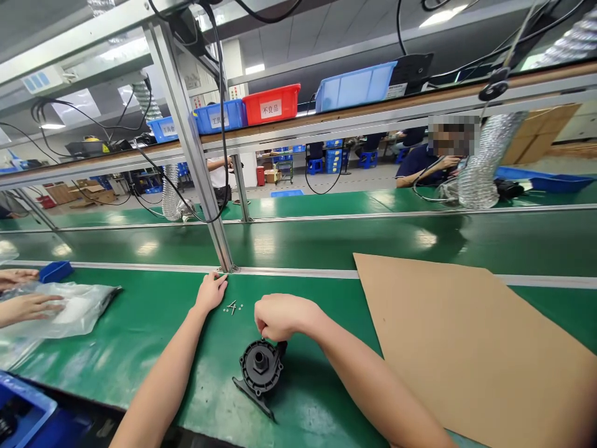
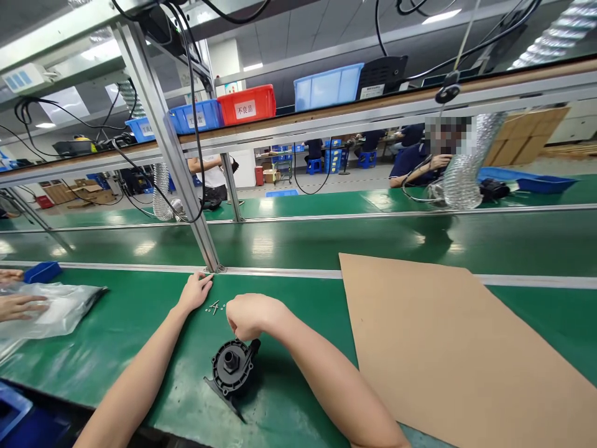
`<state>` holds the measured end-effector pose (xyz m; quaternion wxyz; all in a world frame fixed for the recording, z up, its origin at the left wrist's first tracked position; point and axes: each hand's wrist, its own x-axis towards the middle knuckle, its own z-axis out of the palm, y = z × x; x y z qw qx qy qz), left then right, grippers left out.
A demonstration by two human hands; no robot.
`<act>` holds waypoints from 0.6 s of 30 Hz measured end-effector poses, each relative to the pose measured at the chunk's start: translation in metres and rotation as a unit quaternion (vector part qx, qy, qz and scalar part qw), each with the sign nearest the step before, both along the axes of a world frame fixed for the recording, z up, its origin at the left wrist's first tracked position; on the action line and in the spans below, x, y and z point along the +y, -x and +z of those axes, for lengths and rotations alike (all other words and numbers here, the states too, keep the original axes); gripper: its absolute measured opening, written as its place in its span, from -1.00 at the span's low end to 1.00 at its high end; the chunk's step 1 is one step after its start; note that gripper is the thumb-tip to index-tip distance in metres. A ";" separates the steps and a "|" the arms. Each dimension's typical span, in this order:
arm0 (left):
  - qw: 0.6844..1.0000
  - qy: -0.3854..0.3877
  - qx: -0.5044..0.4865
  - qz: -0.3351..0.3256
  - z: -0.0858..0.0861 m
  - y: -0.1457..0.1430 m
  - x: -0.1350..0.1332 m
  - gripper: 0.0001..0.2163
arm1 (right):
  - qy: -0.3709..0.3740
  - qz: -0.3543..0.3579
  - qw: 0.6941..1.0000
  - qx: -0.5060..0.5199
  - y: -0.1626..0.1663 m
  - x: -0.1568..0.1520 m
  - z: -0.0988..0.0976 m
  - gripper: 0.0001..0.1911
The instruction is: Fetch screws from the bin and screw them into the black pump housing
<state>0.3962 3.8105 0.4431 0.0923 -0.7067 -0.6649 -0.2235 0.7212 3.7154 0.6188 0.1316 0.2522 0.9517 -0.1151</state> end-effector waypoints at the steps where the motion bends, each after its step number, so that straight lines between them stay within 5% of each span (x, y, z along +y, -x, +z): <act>1: 1.000 0.002 -0.004 -0.002 -0.001 0.002 0.000 -0.56 | -0.006 0.002 1.000 -0.004 0.001 0.000 -0.001 -0.77; 11: 0.999 0.001 -0.050 -0.015 0.000 0.011 0.002 -0.68 | -0.102 -0.003 0.994 -0.034 0.022 -0.035 -0.008 -0.72; 15: 0.998 0.000 -0.068 0.001 0.007 0.006 -0.001 -0.77 | 0.003 0.000 0.999 0.033 0.016 -0.001 -0.016 -0.62; 18: 0.995 -0.004 -0.092 0.028 0.011 0.000 0.001 -0.84 | 0.053 0.003 0.977 0.206 0.026 0.047 -0.040 -0.72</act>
